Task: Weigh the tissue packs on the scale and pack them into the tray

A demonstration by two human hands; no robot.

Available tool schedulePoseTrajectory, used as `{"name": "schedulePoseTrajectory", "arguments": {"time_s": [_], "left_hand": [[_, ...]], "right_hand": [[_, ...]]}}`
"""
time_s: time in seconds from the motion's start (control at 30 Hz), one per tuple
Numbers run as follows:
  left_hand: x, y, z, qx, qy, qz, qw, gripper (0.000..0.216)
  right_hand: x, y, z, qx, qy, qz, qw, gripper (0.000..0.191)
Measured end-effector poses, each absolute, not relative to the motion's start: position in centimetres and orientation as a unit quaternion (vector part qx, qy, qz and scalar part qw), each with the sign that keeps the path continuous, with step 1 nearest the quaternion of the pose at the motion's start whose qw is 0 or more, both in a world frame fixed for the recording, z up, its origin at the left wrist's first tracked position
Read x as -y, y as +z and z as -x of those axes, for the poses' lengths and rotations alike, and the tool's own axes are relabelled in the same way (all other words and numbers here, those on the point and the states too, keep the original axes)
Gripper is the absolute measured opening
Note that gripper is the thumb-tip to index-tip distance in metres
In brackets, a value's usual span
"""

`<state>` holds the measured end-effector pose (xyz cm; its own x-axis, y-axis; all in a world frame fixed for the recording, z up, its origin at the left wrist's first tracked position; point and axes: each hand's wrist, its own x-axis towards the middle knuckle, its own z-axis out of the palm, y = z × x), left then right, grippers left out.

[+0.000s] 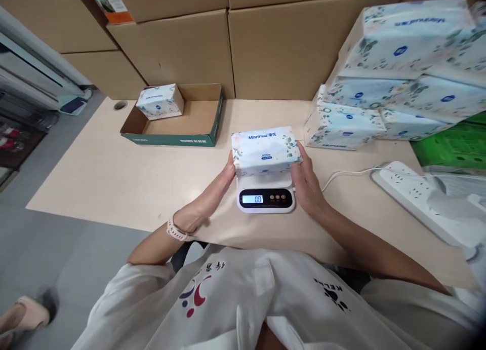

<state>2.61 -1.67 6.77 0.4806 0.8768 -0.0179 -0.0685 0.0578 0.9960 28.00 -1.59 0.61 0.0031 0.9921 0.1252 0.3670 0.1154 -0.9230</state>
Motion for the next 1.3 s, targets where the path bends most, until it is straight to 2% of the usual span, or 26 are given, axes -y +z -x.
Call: {"name": "schedulePoseTrajectory", "arguments": {"time_s": [0.1, 0.27, 0.43, 0.8, 1.3], "left_hand": [[1.7, 5.7, -2.4, -0.361, 0.376, -0.578, 0.628, 0.080], [0.8, 3.9, -1.2, -0.427, 0.457, -0.554, 0.549, 0.078], [0.0, 3.2, 0.1, -0.419, 0.502, -0.514, 0.555, 0.089], [0.7, 3.3, -0.1, -0.401, 0.471, -0.502, 0.604, 0.089], [0.8, 3.3, -0.2, -0.397, 0.474, -0.512, 0.596, 0.089]], "right_hand": [[1.3, -0.3, -28.1, 0.620, 0.344, 0.549, 0.443, 0.082], [1.2, -1.9, -29.6, 0.618, 0.178, 0.483, 0.594, 0.058], [0.6, -2.7, -31.0, 0.595, 0.075, 0.438, 0.670, 0.055], [1.1, -2.6, -30.8, 0.613, 0.060, 0.421, 0.666, 0.056], [0.0, -3.1, -31.6, 0.609, 0.045, 0.377, 0.696, 0.059]]}}
